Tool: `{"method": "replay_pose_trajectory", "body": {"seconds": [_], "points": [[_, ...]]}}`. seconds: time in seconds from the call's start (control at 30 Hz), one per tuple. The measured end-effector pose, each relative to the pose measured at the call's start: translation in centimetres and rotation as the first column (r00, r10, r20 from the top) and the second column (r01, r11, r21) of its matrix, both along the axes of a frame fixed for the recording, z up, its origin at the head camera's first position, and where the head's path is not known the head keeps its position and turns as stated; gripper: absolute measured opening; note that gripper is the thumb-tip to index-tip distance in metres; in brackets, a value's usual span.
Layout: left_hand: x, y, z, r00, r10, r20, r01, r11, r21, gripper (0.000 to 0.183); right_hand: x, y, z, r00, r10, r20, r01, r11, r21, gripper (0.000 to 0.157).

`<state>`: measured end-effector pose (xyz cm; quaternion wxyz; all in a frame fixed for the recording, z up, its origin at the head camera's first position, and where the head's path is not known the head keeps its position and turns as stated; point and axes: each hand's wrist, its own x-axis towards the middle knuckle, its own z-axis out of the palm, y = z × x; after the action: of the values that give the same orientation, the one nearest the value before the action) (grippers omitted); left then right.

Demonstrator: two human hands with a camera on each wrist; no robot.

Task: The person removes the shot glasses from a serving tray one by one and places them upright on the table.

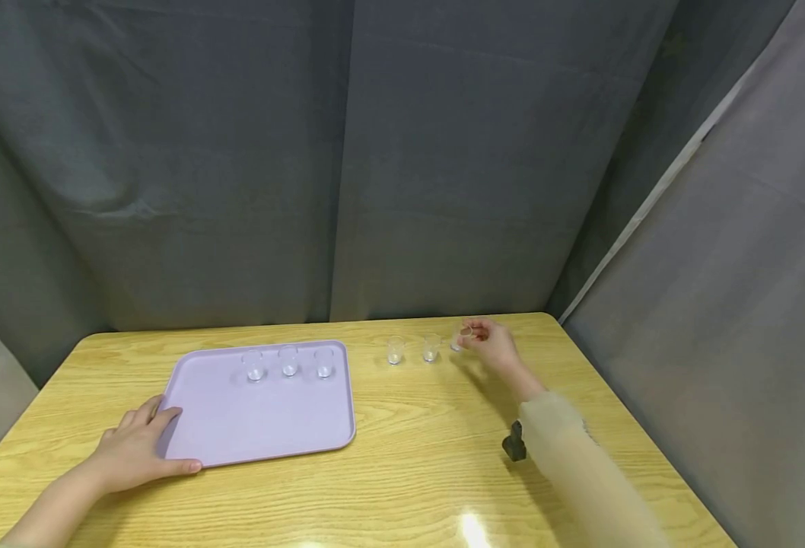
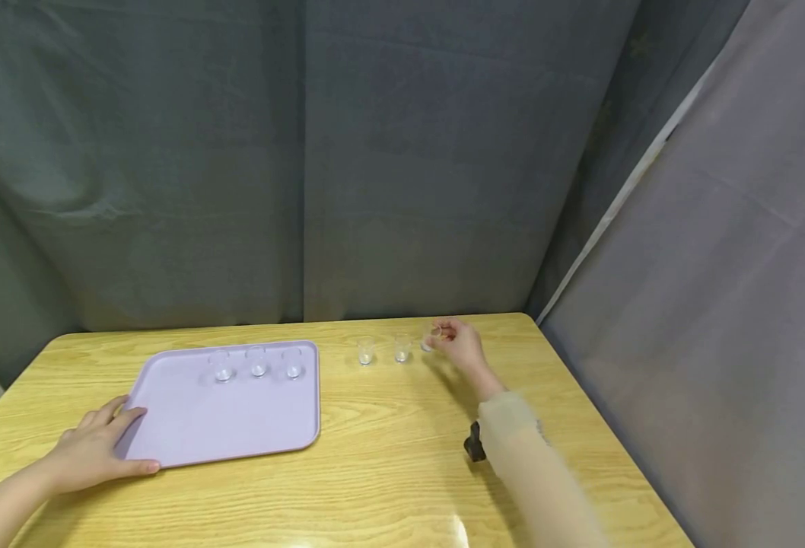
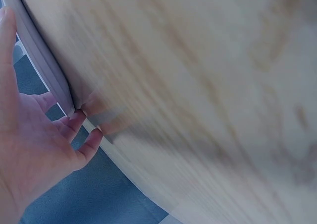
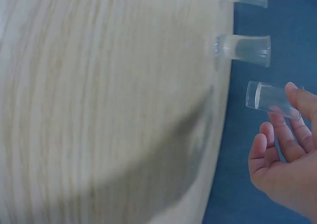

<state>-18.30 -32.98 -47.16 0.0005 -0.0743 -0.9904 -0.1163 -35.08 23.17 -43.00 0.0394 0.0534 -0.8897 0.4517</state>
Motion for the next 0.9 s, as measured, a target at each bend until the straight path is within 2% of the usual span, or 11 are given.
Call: {"method": "replay_pose_trajectory", "body": {"seconds": [0.13, 0.43, 0.67, 0.9], "points": [[0.0, 0.0, 0.1, 1.0, 0.0, 0.0, 0.0, 1.0, 0.003, 0.108, -0.4, 0.0, -1.0, 1.0, -0.009, 0.026, 0.01, 0.999, -0.032, 0.046], [0.0, 0.1, 0.2, 1.0, -0.005, -0.001, 0.005, 1.0, 0.004, 0.108, -0.7, -0.1, -2.2, 0.997, -0.042, 0.066, 0.044, 0.999, -0.029, 0.045], [0.0, 0.1, 0.2, 1.0, -0.004, -0.008, 0.004, 1.0, 0.006, 0.108, -0.6, -0.1, -2.3, 0.994, -0.029, 0.107, 0.038, 0.996, -0.076, 0.052], [0.1, 0.0, 0.0, 1.0, -0.004, -0.006, 0.004, 1.0, 0.004, 0.108, -0.2, 0.2, -1.6, 0.991, 0.011, 0.134, -0.003, 0.998, -0.059, 0.061]]}}
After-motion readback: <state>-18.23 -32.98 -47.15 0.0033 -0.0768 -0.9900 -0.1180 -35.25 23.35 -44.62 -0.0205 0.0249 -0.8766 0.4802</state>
